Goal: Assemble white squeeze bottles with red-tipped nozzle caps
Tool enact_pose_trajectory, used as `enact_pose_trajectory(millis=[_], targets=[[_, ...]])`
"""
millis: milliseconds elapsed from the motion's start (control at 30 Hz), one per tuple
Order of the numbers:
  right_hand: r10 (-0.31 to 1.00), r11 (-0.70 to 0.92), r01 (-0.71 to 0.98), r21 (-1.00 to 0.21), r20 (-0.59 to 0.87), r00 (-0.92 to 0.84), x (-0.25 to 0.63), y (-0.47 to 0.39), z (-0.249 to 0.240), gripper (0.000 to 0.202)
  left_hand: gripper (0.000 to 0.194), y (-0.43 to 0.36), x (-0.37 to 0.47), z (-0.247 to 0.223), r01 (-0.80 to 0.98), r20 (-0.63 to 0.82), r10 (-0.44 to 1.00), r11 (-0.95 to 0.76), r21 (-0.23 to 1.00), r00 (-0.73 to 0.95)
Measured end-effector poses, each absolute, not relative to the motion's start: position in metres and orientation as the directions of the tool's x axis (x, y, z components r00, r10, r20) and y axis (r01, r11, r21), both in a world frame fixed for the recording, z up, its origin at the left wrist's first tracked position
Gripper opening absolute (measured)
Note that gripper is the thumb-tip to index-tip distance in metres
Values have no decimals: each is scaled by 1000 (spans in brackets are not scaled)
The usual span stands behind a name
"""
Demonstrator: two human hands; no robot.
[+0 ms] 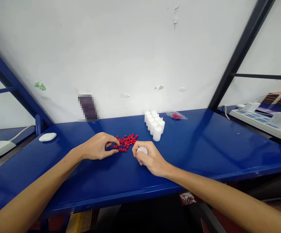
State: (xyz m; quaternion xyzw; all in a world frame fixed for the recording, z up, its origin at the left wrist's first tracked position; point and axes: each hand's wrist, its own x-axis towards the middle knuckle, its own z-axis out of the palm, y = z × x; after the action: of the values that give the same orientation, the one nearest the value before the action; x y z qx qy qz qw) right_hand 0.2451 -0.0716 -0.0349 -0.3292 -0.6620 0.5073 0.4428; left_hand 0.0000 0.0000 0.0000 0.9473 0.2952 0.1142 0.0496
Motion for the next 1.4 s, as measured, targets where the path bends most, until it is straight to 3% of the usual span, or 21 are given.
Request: enact_pose_trajectory(millis=[133,267,400,533,667,833,933,1200,1400], targets=[[881,390,7,-921,371,-295,238,-53,-18,11,12,0,3,-3,507,145,535,-841,189,833],[797,573,-52,-818,570,-199,227,-25,-6,14,12,0,4,-7,486,164,508,-860,155,846],[659,732,-79,-677,732,-171,217,-8,-11,24,11,1,3,-10,484,437,465,-872,74,770],[512,844,-6,-537,808,-290,213,-10,-26,25,8,-4,10,-14,439,775,339,-894,89,534],[393,917,96,-388,826,-404,213,-16,-34,27,9,-15,24,-17,379,851,217,-925,23,479],[528,847,205,-491,732,-431,211,-23,-33,27,10,-17,29,-17,378,783,220,-926,-20,582],[538,842,223,-491,735,-412,211,-27,-31,29,13,-13,27,-18,371,757,215,-928,-39,617],[571,818,227,-528,698,-432,211,-29,-34,27,15,-16,32,-33,362,843,151,-930,-56,517],[638,761,224,-608,643,-424,209,-30,-32,39,19,-20,36,-33,351,843,175,-936,-17,509]])
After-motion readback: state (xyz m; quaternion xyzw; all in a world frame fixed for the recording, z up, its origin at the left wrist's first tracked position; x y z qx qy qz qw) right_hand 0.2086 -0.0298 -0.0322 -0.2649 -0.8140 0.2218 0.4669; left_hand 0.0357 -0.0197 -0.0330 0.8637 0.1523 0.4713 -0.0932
